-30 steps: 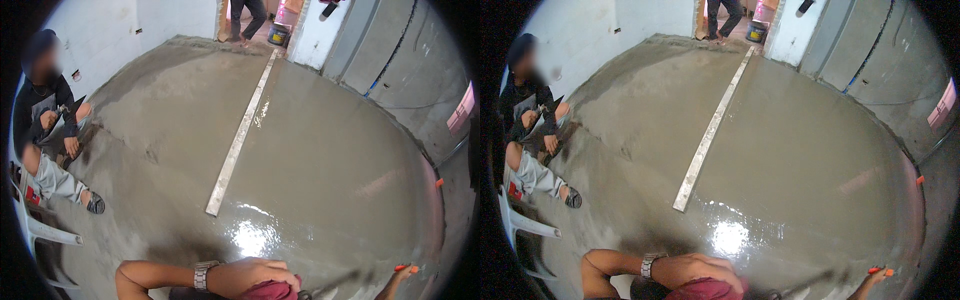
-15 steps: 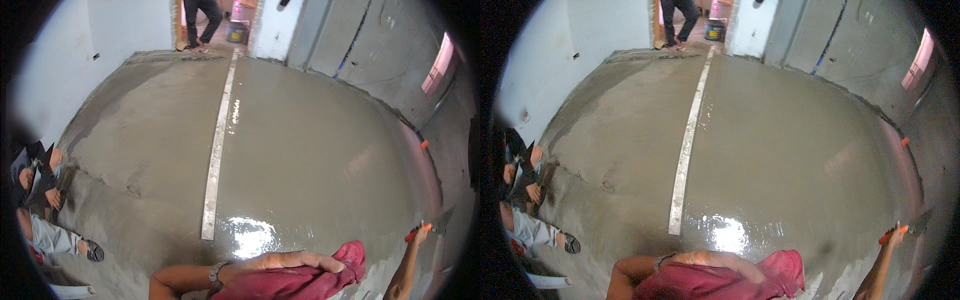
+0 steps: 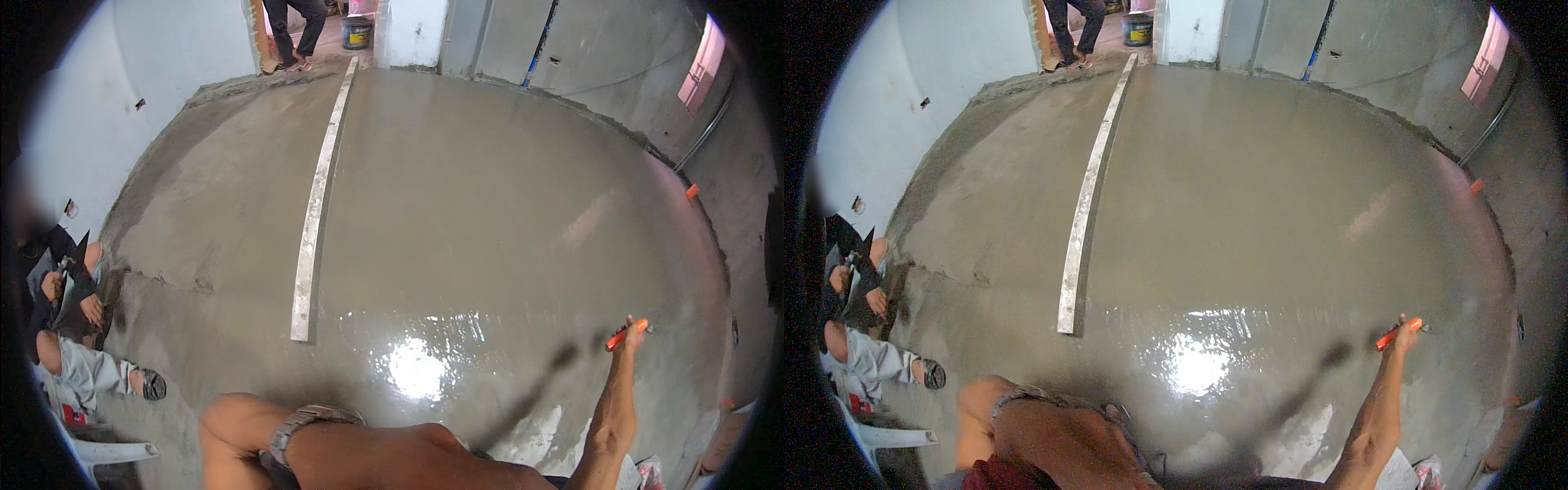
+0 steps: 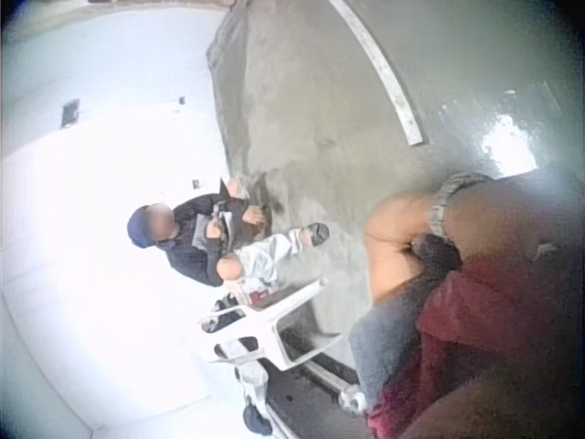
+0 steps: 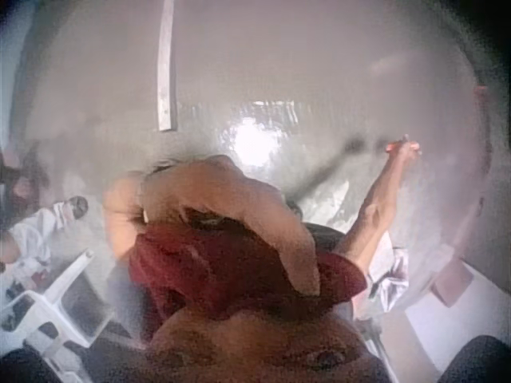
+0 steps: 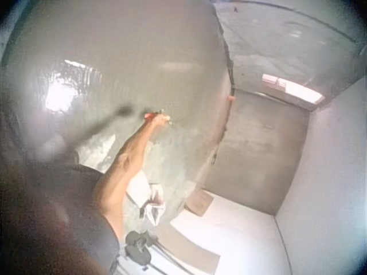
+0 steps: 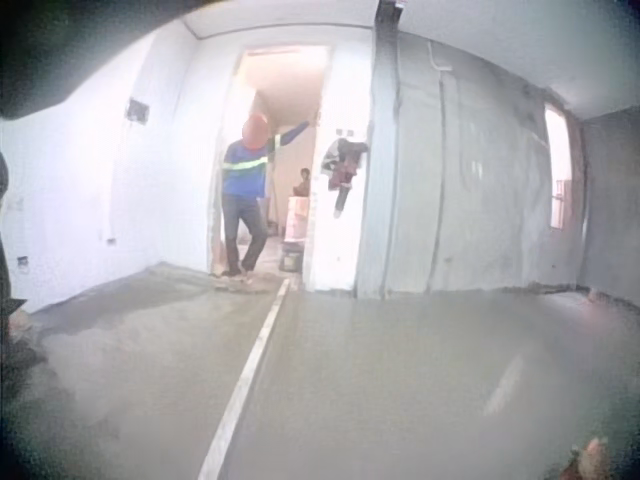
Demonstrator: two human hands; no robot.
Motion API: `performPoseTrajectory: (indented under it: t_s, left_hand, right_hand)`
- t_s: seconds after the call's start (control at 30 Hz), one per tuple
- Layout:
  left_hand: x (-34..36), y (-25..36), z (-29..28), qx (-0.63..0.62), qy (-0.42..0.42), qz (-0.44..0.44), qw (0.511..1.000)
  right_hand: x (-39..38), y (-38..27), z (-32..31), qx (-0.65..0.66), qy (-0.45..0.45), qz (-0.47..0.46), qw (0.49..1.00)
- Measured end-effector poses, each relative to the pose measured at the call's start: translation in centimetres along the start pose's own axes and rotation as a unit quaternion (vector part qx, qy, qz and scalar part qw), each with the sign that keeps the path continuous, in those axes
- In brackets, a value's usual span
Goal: The person uses a long straightedge to screed and level wet concrete on a floor, moving the tool back and forth to create a flat surface. Another worker is visible nearby using a trowel to smooth the concrete edges.
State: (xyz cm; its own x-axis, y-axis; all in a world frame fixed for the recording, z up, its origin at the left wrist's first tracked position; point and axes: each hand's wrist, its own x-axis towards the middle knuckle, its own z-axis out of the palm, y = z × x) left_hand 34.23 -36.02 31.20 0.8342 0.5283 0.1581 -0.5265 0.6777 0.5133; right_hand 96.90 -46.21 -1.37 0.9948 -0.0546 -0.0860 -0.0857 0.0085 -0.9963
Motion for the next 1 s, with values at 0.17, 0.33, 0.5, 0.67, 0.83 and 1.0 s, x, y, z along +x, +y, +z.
performPoseTrajectory:
  t_s: [0.17,0.33,0.5,0.67,0.83,1.0]
  left_hand:
    - [0.1,-5.5,5.3,0.085,0.097,-0.017,0.992]
    - [2.6,-11.5,8.9,0.038,0.125,0.035,0.991]
    - [4.6,-12.1,1.5,0.334,-0.289,-0.283,0.852]
    - [6.6,-14.9,-3.0,0.624,-0.324,-0.182,0.688]
    - [4.3,-19.0,-10.5,0.895,-0.283,-0.146,0.313]
    - [1.3,-17.2,-10.1,0.87,-0.213,-0.221,0.387]
  right_hand:
    - [2.9,4.4,-2.6,-0.053,-0.005,0.059,0.997]
    - [0.5,6.6,-5.1,-0.126,-0.02,0.055,0.99]
    - [2.6,8.4,-7.4,-0.187,-0.059,-0.05,0.979]
    - [8.0,12.0,-11.8,-0.374,0.014,-0.176,0.911]
    - [18.6,13.2,-20.5,-0.519,-0.027,-0.247,0.818]
    - [13.2,21.0,-23.5,-0.559,-0.122,-0.22,0.79]
